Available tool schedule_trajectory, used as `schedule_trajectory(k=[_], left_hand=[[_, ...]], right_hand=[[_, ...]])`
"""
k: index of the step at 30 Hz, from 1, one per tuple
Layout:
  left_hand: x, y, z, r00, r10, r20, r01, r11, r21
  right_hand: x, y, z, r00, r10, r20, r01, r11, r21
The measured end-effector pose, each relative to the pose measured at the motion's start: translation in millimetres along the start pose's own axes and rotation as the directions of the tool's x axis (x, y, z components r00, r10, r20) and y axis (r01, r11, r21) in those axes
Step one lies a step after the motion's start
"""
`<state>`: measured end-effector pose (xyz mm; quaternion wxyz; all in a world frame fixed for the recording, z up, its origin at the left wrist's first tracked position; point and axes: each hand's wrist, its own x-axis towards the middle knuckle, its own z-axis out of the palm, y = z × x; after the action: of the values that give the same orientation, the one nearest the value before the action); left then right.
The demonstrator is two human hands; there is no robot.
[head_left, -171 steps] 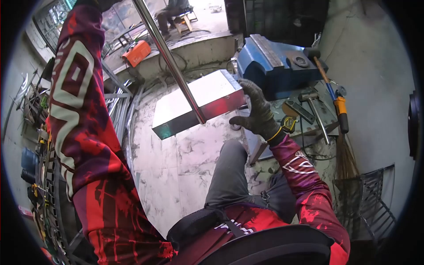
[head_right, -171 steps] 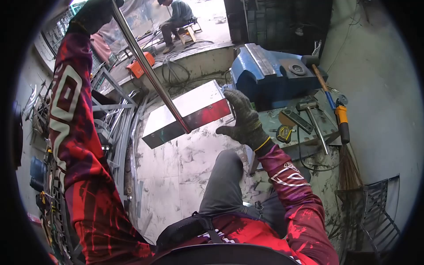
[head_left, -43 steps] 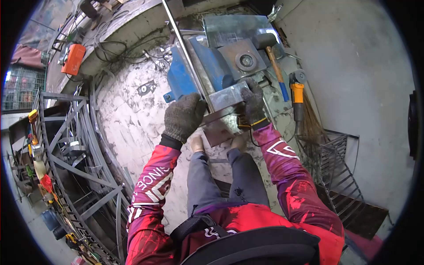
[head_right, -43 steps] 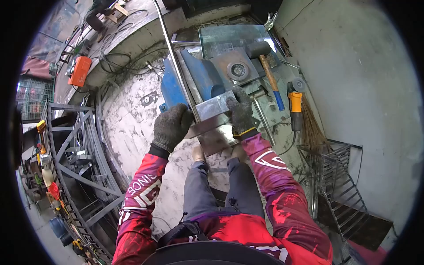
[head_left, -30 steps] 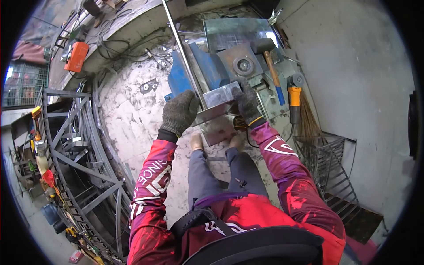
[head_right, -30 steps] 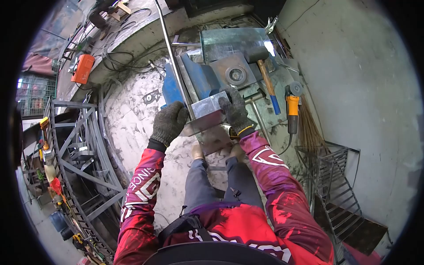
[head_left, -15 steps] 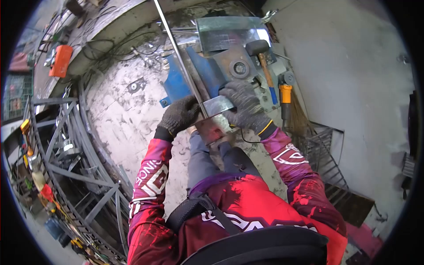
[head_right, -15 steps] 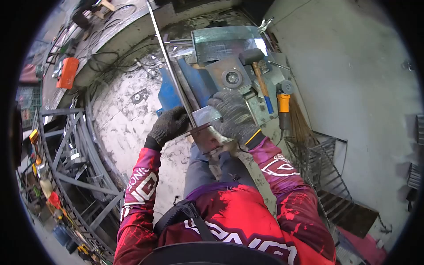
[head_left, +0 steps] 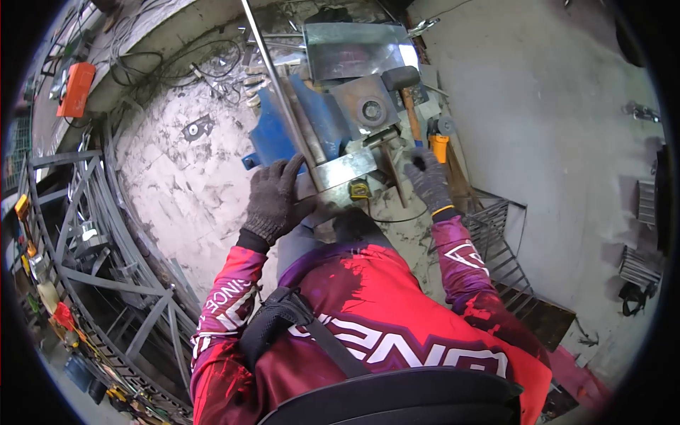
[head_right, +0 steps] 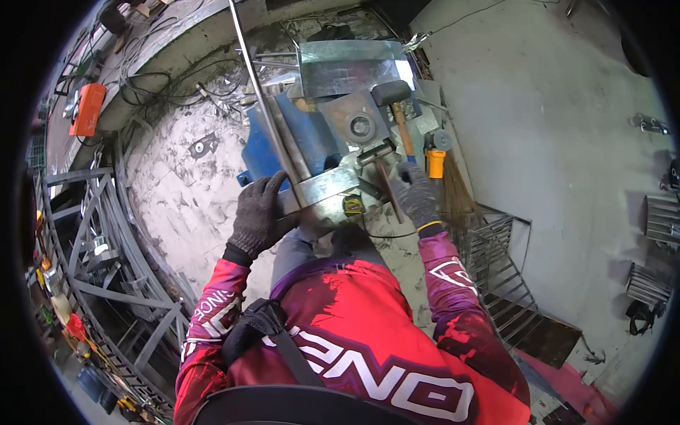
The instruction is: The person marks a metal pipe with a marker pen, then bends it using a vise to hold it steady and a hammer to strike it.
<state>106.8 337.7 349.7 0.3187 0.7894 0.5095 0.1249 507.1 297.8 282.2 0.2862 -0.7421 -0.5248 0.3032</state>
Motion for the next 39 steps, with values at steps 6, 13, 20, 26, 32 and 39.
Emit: schedule_trajectory(k=[6, 13, 20, 26, 32, 39], left_hand=[[-17, 24, 31, 0.965, -0.201, -0.171, 0.244, 0.927, 0.286], [-28, 42, 38, 0.899, -0.338, -0.280, 0.415, 0.861, 0.295], [-28, 37, 47, 0.840, -0.416, -0.349, 0.508, 0.829, 0.234], [-28, 32, 50, 0.831, -0.424, -0.361, 0.513, 0.835, 0.200], [-26, 28, 49, 0.892, -0.300, -0.339, 0.376, 0.907, 0.187], [-30, 20, 57, 0.839, -0.244, -0.487, 0.346, 0.929, 0.130]], right_hand=[[35, 70, 14, 0.962, 0.200, 0.187, -0.186, 0.978, -0.091], [25, 66, 43, 0.851, 0.101, 0.515, 0.114, 0.923, -0.369], [112, 12, -14, 0.812, -0.561, -0.162, 0.395, 0.731, -0.557], [169, 63, 2, 0.897, 0.286, 0.337, -0.080, 0.855, -0.512], [178, 29, -17, 0.954, 0.003, 0.301, 0.104, 0.934, -0.341], [167, -240, -73, 0.597, -0.525, 0.606, 0.794, 0.493, -0.355]])
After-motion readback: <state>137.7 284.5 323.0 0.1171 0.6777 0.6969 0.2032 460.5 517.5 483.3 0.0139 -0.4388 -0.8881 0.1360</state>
